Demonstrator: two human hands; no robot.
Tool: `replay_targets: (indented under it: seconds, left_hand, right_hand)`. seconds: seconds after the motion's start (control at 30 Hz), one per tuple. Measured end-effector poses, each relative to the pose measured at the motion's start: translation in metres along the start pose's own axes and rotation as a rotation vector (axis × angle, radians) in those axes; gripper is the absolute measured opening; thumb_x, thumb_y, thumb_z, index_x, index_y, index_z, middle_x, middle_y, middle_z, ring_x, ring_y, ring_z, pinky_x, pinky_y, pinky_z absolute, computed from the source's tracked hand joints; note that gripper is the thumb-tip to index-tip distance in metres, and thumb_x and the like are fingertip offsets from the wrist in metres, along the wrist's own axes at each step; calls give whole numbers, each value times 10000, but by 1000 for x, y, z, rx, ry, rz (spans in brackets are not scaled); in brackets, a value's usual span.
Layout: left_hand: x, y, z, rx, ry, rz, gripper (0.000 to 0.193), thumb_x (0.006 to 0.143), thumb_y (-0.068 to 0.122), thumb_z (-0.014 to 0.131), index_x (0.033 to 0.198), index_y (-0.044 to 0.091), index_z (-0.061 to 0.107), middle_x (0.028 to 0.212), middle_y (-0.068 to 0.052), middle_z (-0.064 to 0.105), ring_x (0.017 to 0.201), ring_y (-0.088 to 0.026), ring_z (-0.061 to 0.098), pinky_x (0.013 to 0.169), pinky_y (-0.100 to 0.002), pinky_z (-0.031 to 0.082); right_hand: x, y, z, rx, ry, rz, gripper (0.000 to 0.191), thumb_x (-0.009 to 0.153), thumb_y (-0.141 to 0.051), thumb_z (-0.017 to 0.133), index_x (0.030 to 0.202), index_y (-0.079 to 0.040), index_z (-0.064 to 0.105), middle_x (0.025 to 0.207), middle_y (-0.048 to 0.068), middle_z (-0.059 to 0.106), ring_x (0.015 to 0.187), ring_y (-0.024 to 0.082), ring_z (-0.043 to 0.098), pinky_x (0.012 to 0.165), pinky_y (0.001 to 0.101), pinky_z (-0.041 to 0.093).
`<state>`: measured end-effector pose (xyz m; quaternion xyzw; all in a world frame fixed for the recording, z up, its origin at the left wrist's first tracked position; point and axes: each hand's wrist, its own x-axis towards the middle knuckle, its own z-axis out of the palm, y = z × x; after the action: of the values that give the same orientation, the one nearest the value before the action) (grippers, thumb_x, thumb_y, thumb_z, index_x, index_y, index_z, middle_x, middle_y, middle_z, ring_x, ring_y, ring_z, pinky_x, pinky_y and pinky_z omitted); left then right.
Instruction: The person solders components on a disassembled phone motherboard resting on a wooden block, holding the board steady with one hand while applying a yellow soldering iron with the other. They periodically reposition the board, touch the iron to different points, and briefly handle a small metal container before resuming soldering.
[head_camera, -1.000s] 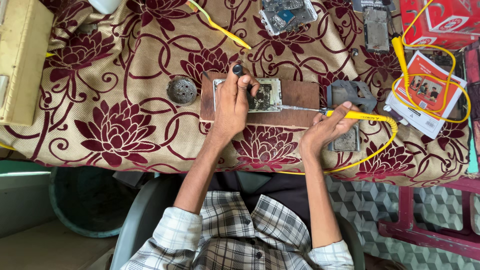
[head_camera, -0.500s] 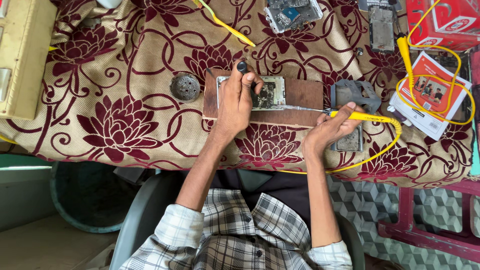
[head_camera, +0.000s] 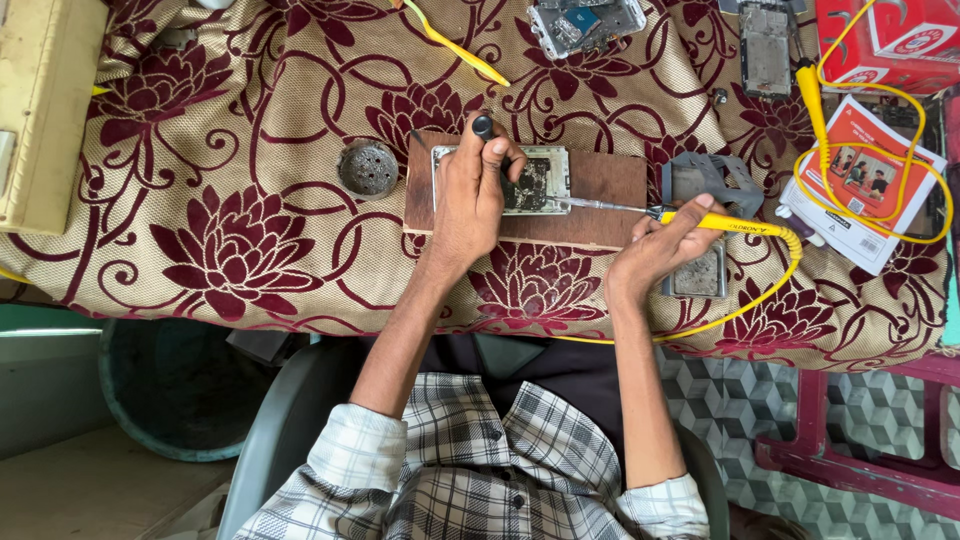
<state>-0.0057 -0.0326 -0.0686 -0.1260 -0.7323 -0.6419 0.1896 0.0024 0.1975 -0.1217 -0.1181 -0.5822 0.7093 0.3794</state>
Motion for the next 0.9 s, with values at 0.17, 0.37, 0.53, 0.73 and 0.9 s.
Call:
replay_targets:
  seconds: [0.17, 0.37, 0.53, 0.73, 0.9]
  left_hand:
    - [-1, -2, 1, 8, 9, 28, 388, 1167, 385, 289, 1009, 84, 476, 725, -7, 630, 534, -81, 541, 501, -287, 447]
    - [0, -4, 1, -5, 4, -5, 380, 1158, 381, 287, 1014, 86, 479, 718, -5, 630, 513, -81, 519, 485, -284, 435]
    - [-1, -2, 1, -18, 7, 8, 366, 1166, 367, 296, 1021, 84, 477, 724, -8, 627, 526, -81, 522, 494, -283, 437]
    - [0, -1, 0, -7, 4, 10, 359, 1167, 360, 302, 1019, 79, 469, 723, -7, 627, 524, -83, 526, 503, -288, 438]
    - [0, -2, 1, -1, 11, 22, 374, 1171, 376, 305, 1024, 79, 478, 725, -8, 626, 542, -87, 533, 516, -293, 447]
  right_hand:
    - [-1, -3, 1, -21, -1, -14, 321, 1133, -413, 489, 1183, -107, 407, 924, -7, 373, 574, 47, 331, 458, 205, 343]
    - [0, -3, -1, 10, 49, 12, 342, 1111, -421, 513, 1214, -106, 427, 896, 1, 374, 570, 60, 354, 449, 218, 353]
    - [0, -2, -1, 25, 27, -10, 339, 1124, -423, 508, 1228, -111, 429, 940, -9, 372, 595, 64, 335, 478, 223, 344]
    - [-1, -4, 0, -7, 30, 3, 306, 1129, -405, 489, 1188, -114, 417, 923, -4, 360, 580, 61, 321, 463, 217, 334]
    - [-1, -5, 1, 4, 14, -5, 289, 1136, -390, 484, 1187, -116, 406, 936, -7, 363, 587, 57, 320, 463, 214, 326]
